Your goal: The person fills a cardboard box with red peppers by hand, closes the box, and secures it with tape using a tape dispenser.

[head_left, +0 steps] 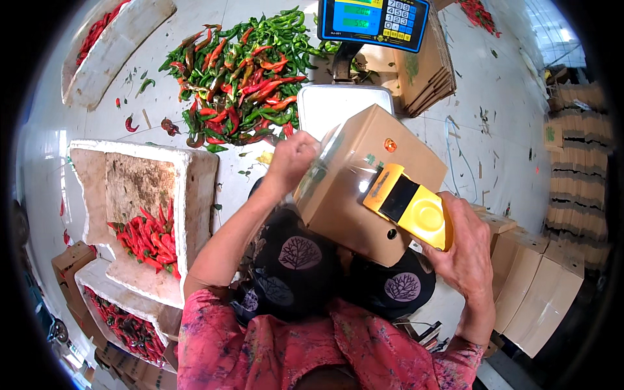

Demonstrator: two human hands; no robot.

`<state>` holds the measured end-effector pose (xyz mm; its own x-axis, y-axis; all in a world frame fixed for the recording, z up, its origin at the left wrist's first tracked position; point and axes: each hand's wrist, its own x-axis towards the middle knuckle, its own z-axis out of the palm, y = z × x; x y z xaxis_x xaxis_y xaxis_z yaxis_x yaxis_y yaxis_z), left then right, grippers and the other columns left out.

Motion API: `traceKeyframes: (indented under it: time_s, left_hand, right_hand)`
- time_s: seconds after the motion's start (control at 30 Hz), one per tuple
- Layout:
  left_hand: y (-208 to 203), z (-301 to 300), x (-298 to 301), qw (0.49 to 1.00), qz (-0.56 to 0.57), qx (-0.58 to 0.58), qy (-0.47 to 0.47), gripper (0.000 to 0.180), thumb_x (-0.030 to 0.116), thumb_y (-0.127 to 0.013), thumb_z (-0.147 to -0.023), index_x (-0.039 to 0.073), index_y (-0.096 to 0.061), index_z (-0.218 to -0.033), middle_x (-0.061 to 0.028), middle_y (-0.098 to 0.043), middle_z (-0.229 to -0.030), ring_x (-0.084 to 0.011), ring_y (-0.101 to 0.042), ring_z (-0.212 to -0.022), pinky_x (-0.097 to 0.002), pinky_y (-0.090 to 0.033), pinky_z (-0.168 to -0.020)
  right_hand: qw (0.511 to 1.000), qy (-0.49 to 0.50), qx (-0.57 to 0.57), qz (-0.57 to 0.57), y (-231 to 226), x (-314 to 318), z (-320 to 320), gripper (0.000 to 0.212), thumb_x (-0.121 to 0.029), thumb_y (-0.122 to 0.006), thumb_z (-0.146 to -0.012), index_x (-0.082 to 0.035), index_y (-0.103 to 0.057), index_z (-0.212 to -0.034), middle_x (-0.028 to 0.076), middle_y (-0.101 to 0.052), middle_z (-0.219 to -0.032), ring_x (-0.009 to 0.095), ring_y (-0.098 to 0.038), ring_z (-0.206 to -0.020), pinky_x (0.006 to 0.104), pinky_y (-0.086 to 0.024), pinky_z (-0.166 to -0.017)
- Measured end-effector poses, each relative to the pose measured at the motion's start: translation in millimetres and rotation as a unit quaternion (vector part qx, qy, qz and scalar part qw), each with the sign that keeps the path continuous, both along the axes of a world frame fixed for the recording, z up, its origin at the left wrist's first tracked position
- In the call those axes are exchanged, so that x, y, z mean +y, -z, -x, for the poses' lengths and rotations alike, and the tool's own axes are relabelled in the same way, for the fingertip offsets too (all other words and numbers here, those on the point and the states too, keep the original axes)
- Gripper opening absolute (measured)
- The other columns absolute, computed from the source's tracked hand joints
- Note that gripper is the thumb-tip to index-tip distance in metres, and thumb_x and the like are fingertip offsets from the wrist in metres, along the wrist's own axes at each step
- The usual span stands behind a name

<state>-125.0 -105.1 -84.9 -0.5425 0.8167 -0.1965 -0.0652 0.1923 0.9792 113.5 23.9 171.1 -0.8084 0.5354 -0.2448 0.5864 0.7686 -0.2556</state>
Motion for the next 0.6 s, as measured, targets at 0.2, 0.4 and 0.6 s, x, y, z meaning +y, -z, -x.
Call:
traceKeyframes:
  time_s: [0.2,0.4,0.6]
  left_hand:
    - [-3.0,-22.3,3.0,0.995,-0.037,0.096,0.013,0.020,0.019,-0.058,-0.100,0.000,-0.058,-0.095,-0.0196,-0.066,-0.077,-0.0384,-0.068,-0.073,-0.0431,-0.053,-0.067]
    - [-12.0,-20.1,0.6,0.989,-0.035,0.138,0.037,0.016,0.018,-0.054,-0.102,0.002,-0.056,-0.104,-0.0269,-0.066,-0.086,-0.0461,-0.068,-0.084,-0.0471,-0.054,-0.074]
    - [32.0,-16.4,-7.1,0.978,0.082,0.171,0.088,0.033,0.022,-0.056,-0.099,0.005,-0.051,-0.128,-0.0288,-0.067,-0.081,-0.0485,-0.067,-0.081,-0.0540,-0.052,-0.073]
  right_hand:
    - [0.999,-0.023,0.020,-0.023,6.0,0.5,0.3,0.064,-0.018,-0.085,-0.073,-0.006,-0.057,-0.129,0.018,-0.065,-0.096,0.040,-0.068,-0.081,0.0479,-0.054,-0.069]
    - [0.999,-0.039,0.013,-0.032,7.8,0.8,2.9,0.065,-0.017,-0.084,-0.072,-0.005,-0.057,-0.130,0.020,-0.066,-0.098,0.042,-0.068,-0.083,0.0480,-0.055,-0.071]
    - [0.998,-0.042,0.019,-0.043,6.2,-3.1,5.2,0.065,-0.019,-0.084,-0.074,-0.004,-0.056,-0.131,0.021,-0.066,-0.100,0.043,-0.068,-0.084,0.0480,-0.055,-0.072]
